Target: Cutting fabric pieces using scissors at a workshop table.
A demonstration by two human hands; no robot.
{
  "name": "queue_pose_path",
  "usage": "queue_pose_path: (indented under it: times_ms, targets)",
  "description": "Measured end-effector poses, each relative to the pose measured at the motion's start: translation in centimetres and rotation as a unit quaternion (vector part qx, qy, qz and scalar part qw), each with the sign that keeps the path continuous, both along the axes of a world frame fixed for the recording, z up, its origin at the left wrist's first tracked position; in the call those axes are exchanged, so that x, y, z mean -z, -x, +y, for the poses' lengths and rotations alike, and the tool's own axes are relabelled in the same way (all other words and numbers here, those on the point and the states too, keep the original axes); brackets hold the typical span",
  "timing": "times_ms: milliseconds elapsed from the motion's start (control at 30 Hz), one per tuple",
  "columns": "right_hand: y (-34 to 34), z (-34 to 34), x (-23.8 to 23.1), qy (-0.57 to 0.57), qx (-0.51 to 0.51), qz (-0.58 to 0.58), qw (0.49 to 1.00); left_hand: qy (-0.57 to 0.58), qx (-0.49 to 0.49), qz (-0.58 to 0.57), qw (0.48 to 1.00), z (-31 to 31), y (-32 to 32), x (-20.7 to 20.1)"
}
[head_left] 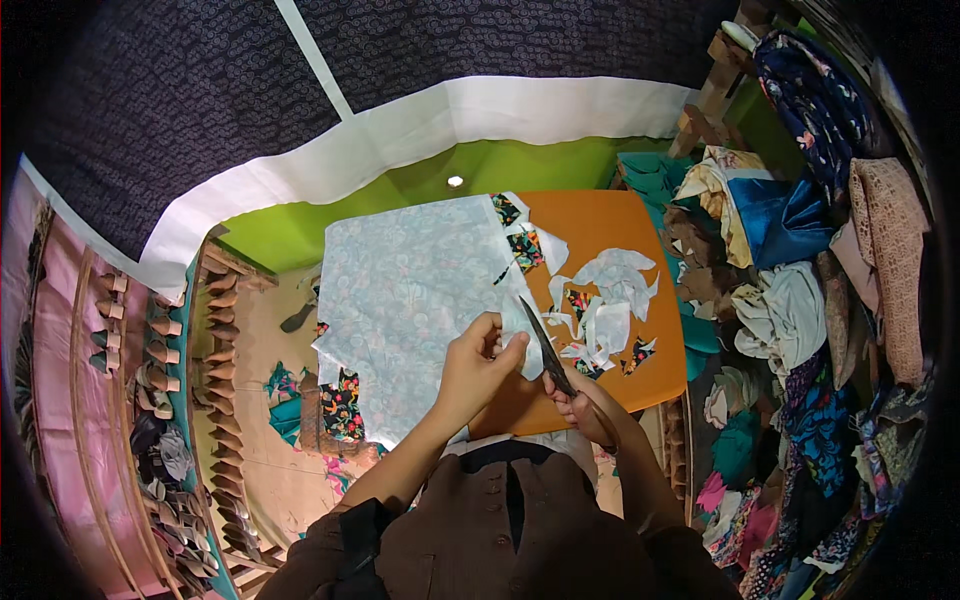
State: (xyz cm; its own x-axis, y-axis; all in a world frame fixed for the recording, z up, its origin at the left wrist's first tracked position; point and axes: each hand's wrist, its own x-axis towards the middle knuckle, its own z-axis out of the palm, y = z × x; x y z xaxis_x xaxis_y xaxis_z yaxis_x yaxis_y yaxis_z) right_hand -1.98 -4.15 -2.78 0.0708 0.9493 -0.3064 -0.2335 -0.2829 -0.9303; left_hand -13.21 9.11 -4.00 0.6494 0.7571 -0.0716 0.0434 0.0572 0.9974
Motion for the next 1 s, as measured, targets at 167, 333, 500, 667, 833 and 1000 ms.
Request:
queue_pose_path:
  times_ms: [167, 333, 500, 667, 833, 1000]
  targets:
    - [-0.1, 0.1, 0.5, 0.006, 0.017, -0.058, 0.998, -0.001, 0.001, 0.0, 1.0, 0.0, -0.2, -0.2]
    - [-0.2, -0.1, 0.8, -0.011, 0.015, -0.077, 0.997, -0.015, -0.006, 0.064, 0.998, 0.2, 0.1, -0.9]
    - [0.1, 0.2, 0.6, -0.006, 0.01, -0.062, 0.998, -0.012, -0.007, 0.059, 0.998, 0.0, 0.2, -1.1]
    - [0.0, -0.3, 1.9, -0.053, 0.016, -0.068, 0.996, -0.043, -0.014, 0.07, 0.997, -0.2, 0.1, -0.9]
    - [0.0, -0.4, 2.8, -0.069, 0.01, -0.063, 0.996, -0.033, -0.014, 0.081, 0.996, -0.2, 0.1, -1.4]
    - [0.6, -0.6, 2.1, -0.061, 0.042, -0.071, 0.995, -0.057, 0.012, 0.069, 0.996, -0.1, 0.2, -0.7]
